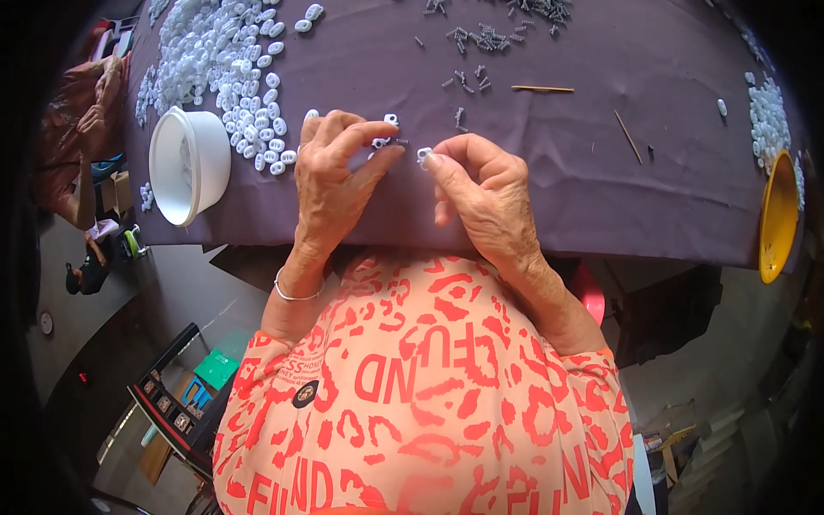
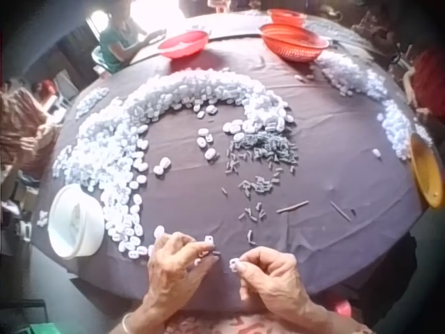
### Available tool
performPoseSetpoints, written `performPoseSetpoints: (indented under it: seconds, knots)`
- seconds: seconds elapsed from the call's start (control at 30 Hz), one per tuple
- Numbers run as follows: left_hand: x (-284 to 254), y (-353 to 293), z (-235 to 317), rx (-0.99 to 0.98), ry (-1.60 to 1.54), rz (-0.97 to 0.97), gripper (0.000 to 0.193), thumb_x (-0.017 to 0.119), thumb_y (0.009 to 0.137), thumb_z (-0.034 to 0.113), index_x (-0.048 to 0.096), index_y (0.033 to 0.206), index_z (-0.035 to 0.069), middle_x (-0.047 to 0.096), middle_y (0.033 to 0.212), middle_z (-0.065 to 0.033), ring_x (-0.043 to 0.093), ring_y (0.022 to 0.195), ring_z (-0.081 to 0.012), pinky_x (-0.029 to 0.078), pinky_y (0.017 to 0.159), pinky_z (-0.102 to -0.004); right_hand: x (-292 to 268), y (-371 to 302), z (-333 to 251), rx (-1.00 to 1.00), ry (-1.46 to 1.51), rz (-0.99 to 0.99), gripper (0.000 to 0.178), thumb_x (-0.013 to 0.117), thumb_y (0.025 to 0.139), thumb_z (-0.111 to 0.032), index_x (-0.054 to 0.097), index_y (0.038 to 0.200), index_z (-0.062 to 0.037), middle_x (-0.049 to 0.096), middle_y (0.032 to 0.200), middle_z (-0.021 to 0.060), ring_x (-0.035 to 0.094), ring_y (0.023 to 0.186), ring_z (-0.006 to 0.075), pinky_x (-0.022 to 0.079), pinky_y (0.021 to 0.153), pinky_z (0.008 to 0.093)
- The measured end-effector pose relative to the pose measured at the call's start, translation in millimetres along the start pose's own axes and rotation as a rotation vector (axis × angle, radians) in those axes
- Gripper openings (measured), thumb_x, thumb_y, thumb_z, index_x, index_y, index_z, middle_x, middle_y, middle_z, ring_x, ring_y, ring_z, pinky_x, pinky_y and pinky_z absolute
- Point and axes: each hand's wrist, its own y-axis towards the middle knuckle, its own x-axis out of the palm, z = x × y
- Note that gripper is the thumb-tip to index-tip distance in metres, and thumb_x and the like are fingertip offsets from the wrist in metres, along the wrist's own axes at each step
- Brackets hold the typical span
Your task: The person assembles cord locks by inserting springs into plastic components and pressing the pieces together by hand.
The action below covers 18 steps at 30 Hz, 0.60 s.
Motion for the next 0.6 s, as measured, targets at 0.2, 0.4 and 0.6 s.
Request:
performPoseSetpoints:
  seconds: [0.2,0.4,0.6]
  knots:
    - [7.2,6.9,-1.9,0.077,0.022,-0.031,0.016,0.073,0.062,0.01,0.065,0.076,0.011,0.054,0.073,-0.0023,0.049,0.075,-0.0217,0.041,0.064,-0.0331,-2.3,-0.4,1.5,-0.015,-0.018,0.018,0.012,0.058,0.087,-0.01,0.059,0.089,0.0017,0.054,0.068,0.0004,0.049,0.055,0.0037,0.045,0.043,0.0193]
    - [-14.0,-14.5,20.4,-0.578,-0.939,-0.116,0.011,0.068,0.076,0.005,0.065,0.087,0.003,0.065,0.085,-0.0051,0.062,0.076,-0.0129,0.046,0.06,-0.0201,5.7,-11.7,-10.7,-0.094,-0.111,0.013,0.013,0.058,0.086,-0.012,0.059,0.084,0.0001,0.055,0.062,-0.002,0.048,0.051,0.0028,0.039,0.045,0.0183]
    - [-21.1,-31.0,25.8,-0.825,-1.199,-0.166,0.017,0.067,0.078,0.005,0.064,0.094,0.001,0.065,0.084,-0.0046,0.062,0.075,-0.0104,0.047,0.06,-0.019,12.3,-18.4,-7.8,-0.203,-0.312,-0.034,0.01,0.058,0.087,-0.009,0.059,0.087,0.0005,0.055,0.066,-0.0018,0.046,0.054,0.0021,0.037,0.047,0.016]
